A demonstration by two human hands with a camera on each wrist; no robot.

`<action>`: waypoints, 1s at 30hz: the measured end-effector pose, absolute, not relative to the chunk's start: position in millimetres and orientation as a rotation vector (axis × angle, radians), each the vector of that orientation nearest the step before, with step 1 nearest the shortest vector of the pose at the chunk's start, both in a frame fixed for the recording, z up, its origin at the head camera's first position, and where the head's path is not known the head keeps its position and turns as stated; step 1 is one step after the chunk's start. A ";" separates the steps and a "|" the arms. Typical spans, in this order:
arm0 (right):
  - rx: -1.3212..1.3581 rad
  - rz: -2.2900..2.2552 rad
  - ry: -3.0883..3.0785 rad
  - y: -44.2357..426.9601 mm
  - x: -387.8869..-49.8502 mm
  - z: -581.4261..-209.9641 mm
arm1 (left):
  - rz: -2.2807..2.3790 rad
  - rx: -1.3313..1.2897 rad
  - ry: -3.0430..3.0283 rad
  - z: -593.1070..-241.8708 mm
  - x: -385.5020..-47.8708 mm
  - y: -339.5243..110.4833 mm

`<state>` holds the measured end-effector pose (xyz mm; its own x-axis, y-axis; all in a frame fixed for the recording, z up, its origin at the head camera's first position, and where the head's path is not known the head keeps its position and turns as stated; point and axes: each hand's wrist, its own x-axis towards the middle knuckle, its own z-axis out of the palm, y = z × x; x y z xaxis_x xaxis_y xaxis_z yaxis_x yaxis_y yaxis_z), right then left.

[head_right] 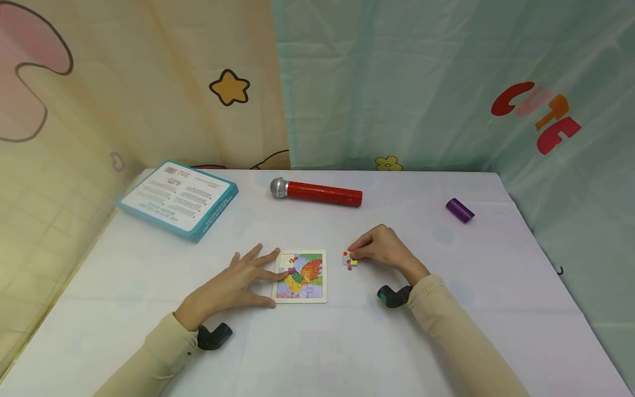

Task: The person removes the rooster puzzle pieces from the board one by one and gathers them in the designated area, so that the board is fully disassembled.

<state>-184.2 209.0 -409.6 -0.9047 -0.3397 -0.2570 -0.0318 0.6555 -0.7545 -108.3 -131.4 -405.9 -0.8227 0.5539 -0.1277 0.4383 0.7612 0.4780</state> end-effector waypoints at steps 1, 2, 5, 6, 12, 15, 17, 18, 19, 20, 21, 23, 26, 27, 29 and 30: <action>-0.292 -1.117 2.507 208.6 -183.9 -409.5 | 0.632 0.775 2.698 -405.9 -108.4 -131.3; -0.284 -1.107 2.517 208.3 -183.6 -409.5 | 0.629 0.775 2.699 -405.8 -108.4 -131.2; -0.275 -1.094 2.535 207.8 -182.7 -409.7 | 0.622 0.776 2.706 -406.0 -108.4 -130.9; -0.274 -1.095 2.535 207.6 -182.5 -410.0 | 0.620 0.776 2.707 -406.1 -108.3 -130.8; -0.292 -1.078 2.579 207.2 -182.6 -411.7 | 0.628 0.768 2.707 -406.0 -107.3 -130.7; -0.315 -1.055 2.621 207.2 -183.4 -411.6 | 0.630 0.762 2.708 -406.0 -106.9 -130.7; -0.331 -1.044 2.627 207.9 -183.9 -410.7 | 0.629 0.755 2.708 -406.2 -106.7 -130.7; -0.333 -1.041 2.627 208.4 -184.2 -410.3 | 0.629 0.752 2.709 -406.3 -106.7 -130.7; -0.328 -1.046 2.621 208.6 -184.1 -410.0 | 0.627 0.750 2.711 -406.5 -106.7 -130.7; -0.330 -1.060 2.611 208.1 -183.9 -409.8 | 0.627 0.748 2.712 -406.7 -106.7 -130.6; -0.340 -1.078 2.601 207.0 -183.8 -409.8 | 0.627 0.744 2.712 -406.9 -106.7 -130.6; -0.379 -1.128 2.573 203.0 -183.2 -410.2 | 0.628 0.746 2.713 -407.3 -107.1 -130.3; -0.501 -1.217 2.512 188.8 -182.2 -410.8 | 0.627 0.744 2.713 -407.6 -107.5 -130.2; -0.551 -1.237 2.485 182.9 -182.3 -410.8 | 0.627 0.743 2.711 -407.5 -107.5 -130.2; -0.642 -1.259 2.434 170.3 -183.1 -411.6 | 0.623 0.743 2.709 -407.6 -107.8 -130.1; -0.687 -1.263 2.414 163.8 -183.7 -412.4 | 0.622 0.744 2.708 -407.6 -107.8 -130.0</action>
<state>-183.7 163.8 -412.4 -0.8292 -0.5550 -0.0663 -0.2621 0.4909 -0.8309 -107.8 -130.0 -407.6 -0.8334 0.5354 -0.1370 0.4220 0.7766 0.4678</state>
